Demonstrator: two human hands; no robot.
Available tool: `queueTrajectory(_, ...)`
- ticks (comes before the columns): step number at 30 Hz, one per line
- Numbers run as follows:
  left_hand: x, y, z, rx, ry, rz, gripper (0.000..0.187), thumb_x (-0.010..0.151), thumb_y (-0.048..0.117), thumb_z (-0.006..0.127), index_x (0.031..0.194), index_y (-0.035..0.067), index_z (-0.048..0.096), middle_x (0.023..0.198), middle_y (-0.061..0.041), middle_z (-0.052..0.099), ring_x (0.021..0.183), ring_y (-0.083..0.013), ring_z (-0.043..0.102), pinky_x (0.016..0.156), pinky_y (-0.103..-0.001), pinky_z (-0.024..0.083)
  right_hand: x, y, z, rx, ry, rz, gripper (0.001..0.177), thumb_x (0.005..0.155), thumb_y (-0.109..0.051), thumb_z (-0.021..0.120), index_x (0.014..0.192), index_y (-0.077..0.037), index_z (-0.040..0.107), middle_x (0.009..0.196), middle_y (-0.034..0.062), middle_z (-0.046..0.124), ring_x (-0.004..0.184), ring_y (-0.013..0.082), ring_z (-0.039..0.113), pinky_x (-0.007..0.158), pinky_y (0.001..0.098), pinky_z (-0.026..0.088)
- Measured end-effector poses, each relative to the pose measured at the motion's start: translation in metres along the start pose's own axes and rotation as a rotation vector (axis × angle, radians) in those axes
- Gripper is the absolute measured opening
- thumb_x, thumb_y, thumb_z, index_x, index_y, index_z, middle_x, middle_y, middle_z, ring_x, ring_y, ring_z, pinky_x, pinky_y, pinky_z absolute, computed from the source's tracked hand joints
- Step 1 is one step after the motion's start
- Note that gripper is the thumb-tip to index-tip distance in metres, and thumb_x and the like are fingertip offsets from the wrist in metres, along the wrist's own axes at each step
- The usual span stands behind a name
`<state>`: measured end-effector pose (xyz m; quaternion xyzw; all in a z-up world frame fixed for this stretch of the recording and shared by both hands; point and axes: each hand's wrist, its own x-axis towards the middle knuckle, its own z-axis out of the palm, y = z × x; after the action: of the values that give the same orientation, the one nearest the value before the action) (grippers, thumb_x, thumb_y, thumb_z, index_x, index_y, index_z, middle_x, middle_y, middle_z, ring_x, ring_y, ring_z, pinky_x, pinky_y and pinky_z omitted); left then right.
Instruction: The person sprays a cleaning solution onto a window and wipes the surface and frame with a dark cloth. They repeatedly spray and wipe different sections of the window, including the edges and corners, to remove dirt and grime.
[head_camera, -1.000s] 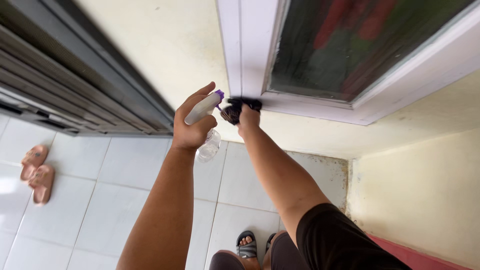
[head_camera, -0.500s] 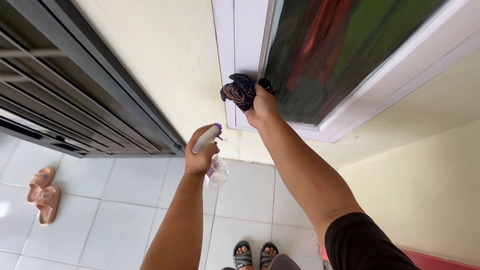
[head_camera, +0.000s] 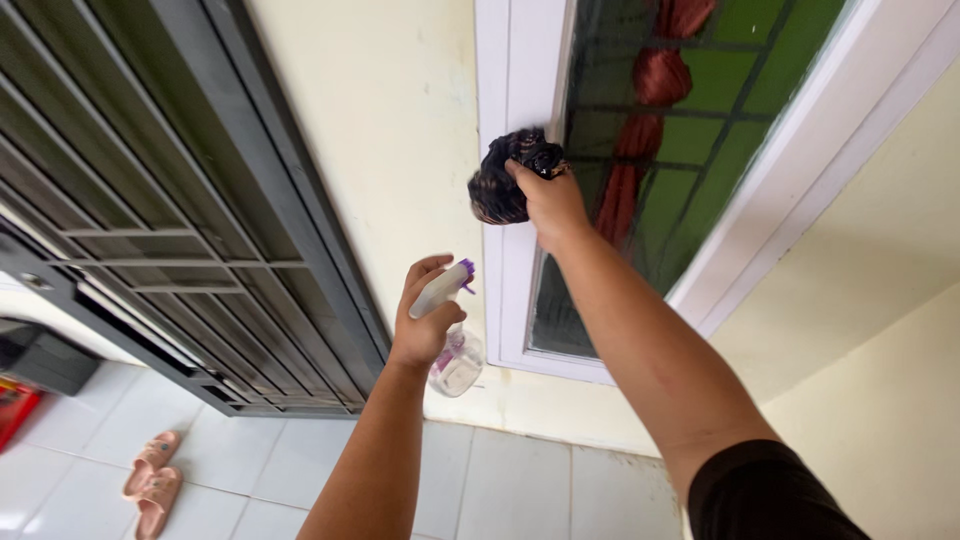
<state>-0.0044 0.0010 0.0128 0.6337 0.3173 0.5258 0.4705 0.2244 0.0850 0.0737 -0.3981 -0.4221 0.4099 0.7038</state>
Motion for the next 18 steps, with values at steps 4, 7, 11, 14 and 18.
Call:
queueTrajectory(4, 0.013, 0.048, -0.003, 0.016, -0.119, 0.179, 0.056, 0.059, 0.012, 0.063, 0.113, -0.001, 0.075, 0.165, -0.010, 0.025, 0.133, -0.0280, 0.049, 0.097, -0.038, 0.049, -0.031, -0.057, 0.000, -0.183, -0.202, -0.013, 0.037, 0.084, -0.001, 0.066, 0.121, -0.001, 0.068, 0.104, 0.0067, 0.070, 0.094, 0.0168, 0.066, 0.083, 0.0320, 0.054)
queueTrajectory(7, 0.026, 0.081, 0.001, -0.121, -0.317, 0.193, 0.070, 0.060, 0.014, 0.060, 0.128, 0.002, 0.069, 0.125, -0.019, 0.071, 0.123, -0.0286, 0.064, 0.117, -0.033, 0.043, -0.065, -0.090, 0.001, -0.125, -0.337, -0.018, 0.048, 0.076, 0.006, 0.063, 0.123, -0.004, 0.064, 0.105, 0.0037, 0.070, 0.097, 0.0156, 0.068, 0.087, 0.0303, 0.057)
queueTrajectory(11, 0.029, 0.101, 0.033, -0.439, -0.488, 0.204, 0.066, 0.063, 0.008, 0.059, 0.128, -0.002, 0.066, 0.121, -0.012, 0.068, 0.116, -0.0252, 0.061, 0.111, -0.033, 0.044, -0.097, -0.113, 0.000, -0.235, -0.381, -0.103, 0.064, 0.070, 0.014, 0.069, 0.128, -0.011, 0.056, 0.104, 0.0007, 0.061, 0.097, 0.0136, 0.061, 0.082, 0.0286, 0.053)
queueTrajectory(14, 0.032, 0.113, 0.059, -0.385, -0.373, 0.209, 0.058, 0.066, 0.004, 0.060, 0.123, -0.004, 0.066, 0.119, -0.010, 0.066, 0.112, -0.0223, 0.061, 0.102, -0.032, 0.047, -0.099, -0.121, -0.006, -0.536, -0.230, -0.416, 0.057, 0.074, 0.014, 0.069, 0.125, -0.008, 0.056, 0.113, 0.0061, 0.068, 0.106, 0.0154, 0.065, 0.093, 0.0276, 0.053)
queueTrajectory(18, 0.049, 0.129, 0.089, -0.366, -0.180, 0.152, 0.055, 0.067, 0.000, 0.058, 0.122, -0.002, 0.065, 0.112, -0.012, 0.065, 0.098, -0.0204, 0.059, 0.084, -0.030, 0.049, -0.099, -0.130, -0.031, -0.760, -0.016, -0.801, 0.058, 0.085, 0.004, 0.076, 0.136, -0.010, 0.051, 0.133, 0.0116, 0.060, 0.112, 0.0200, 0.065, 0.088, 0.0320, 0.057)
